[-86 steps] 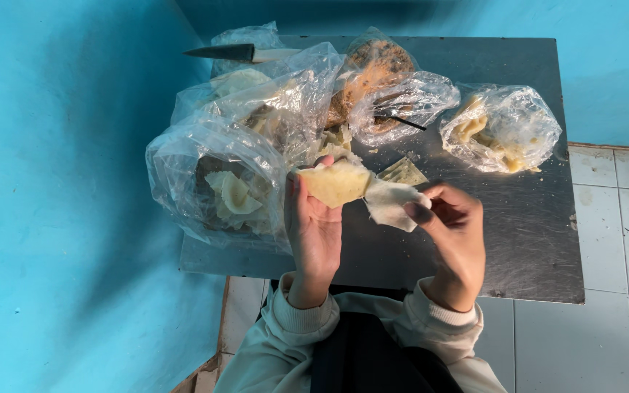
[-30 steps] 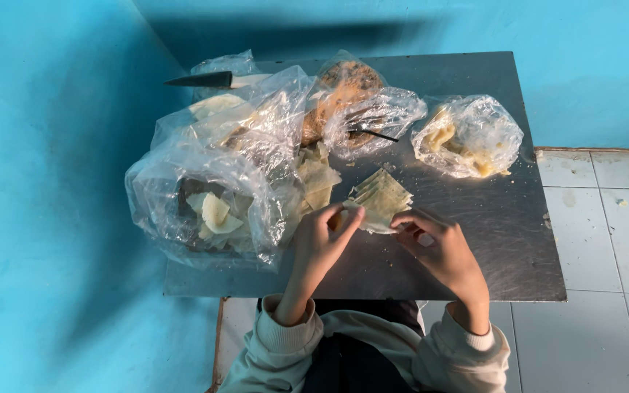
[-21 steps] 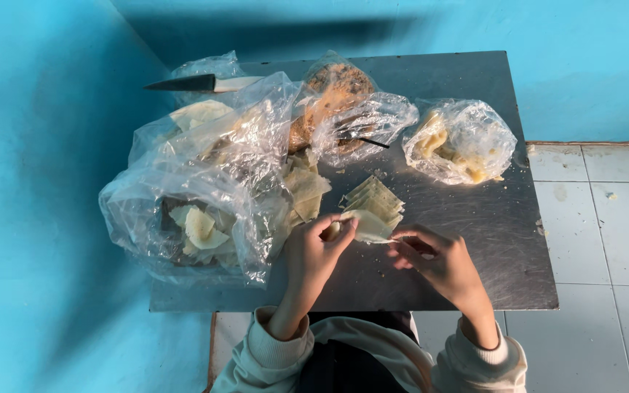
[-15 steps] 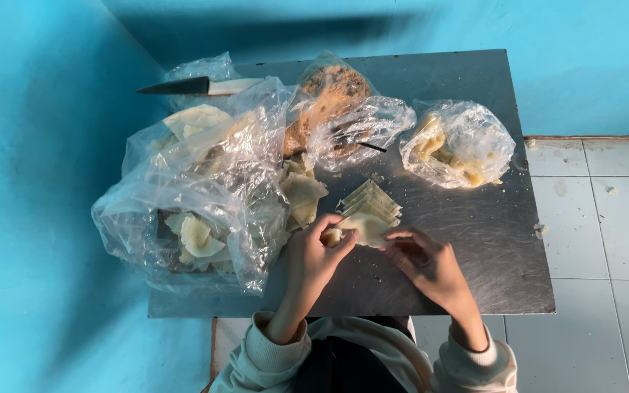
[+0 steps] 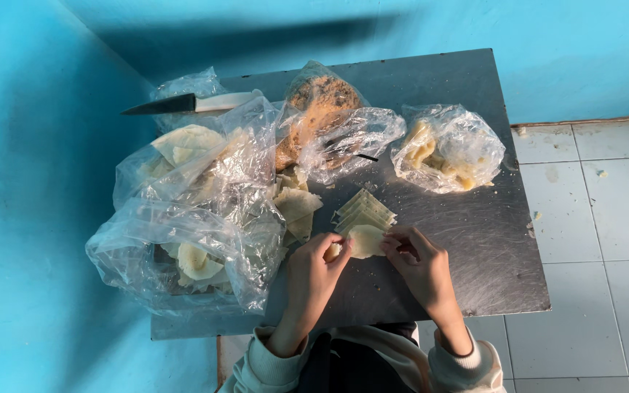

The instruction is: The person sits at a small metal table and wraps wontons. They take square wrappers from a plastic bag, spoon brown filling onto a wrapper with a small spatula, fold and pinch the wrapper closed, and stack the finished wontons on the table.

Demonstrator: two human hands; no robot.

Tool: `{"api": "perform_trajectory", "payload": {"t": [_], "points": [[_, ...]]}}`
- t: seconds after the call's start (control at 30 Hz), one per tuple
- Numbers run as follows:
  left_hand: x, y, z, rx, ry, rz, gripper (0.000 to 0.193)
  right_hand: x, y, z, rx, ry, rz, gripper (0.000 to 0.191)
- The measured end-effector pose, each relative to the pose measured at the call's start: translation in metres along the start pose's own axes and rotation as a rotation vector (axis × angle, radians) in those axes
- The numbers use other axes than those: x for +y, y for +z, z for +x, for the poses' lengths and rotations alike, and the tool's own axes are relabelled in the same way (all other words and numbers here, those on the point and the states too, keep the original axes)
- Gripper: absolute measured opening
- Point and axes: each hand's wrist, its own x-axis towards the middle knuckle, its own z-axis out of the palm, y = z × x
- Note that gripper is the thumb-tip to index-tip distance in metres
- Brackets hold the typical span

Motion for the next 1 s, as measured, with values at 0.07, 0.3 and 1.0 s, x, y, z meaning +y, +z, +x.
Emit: {"api": "perform_trajectory", "payload": {"t": [0.07, 0.3, 1.0], "points": [[0.004, -0.003, 0.001, 0.096, 0.136, -0.11, 0.019, -0.007, -0.001, 0.002, 0.034, -0.143, -0.063, 0.016], [0.004, -0.011, 0.007, 0.069, 0.059, 0.008, 0.021, -0.017, 0.01, 0.002, 0.06, 0.006, -0.084, 0.015], [0.009, -0.011, 0.011, -0.027, 0.006, -0.06, 0.019, -0.01, 0.013, 0.003, 0.095, -0.063, -0.123, 0.02]]}}
